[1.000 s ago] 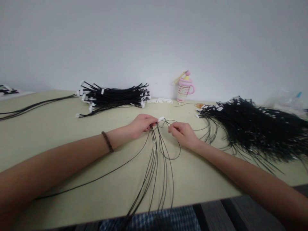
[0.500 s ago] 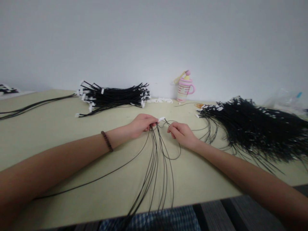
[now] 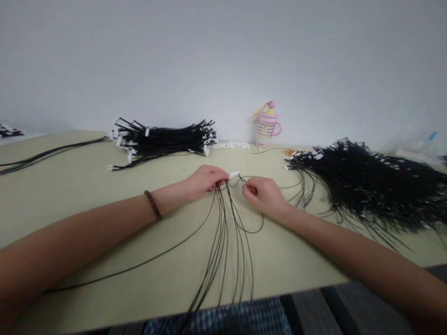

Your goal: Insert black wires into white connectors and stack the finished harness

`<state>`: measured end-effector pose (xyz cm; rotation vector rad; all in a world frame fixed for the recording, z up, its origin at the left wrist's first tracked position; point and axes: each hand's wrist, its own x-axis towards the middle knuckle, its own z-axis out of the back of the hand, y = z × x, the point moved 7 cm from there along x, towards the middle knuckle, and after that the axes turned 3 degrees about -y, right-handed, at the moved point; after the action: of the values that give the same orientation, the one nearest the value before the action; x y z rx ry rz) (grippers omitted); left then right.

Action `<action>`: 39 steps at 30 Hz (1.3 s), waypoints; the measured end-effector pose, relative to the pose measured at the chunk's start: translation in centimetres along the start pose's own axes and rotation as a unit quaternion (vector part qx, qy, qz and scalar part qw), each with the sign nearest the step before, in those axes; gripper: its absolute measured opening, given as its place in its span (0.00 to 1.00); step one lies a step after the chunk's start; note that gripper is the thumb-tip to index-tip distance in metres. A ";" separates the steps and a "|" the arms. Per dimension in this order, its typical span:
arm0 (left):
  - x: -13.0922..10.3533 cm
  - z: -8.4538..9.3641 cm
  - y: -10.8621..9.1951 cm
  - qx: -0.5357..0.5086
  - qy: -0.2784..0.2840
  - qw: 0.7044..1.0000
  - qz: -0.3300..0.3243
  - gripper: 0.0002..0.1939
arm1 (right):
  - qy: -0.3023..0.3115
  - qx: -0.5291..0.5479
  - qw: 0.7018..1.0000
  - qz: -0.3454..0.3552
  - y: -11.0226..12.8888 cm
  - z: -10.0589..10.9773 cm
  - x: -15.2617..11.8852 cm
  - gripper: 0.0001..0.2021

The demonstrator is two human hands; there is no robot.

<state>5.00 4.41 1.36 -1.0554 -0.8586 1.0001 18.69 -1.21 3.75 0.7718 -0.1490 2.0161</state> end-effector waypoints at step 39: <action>-0.5 -1.0 -0.3 0.023 0.060 0.998 -0.014 0.10 | -0.075 0.134 0.979 0.133 1.7 0.5 0.1 0.05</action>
<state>5.82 3.61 1.35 -1.0513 -0.7478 0.9189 17.45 -2.26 4.55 1.1257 -0.0696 2.2595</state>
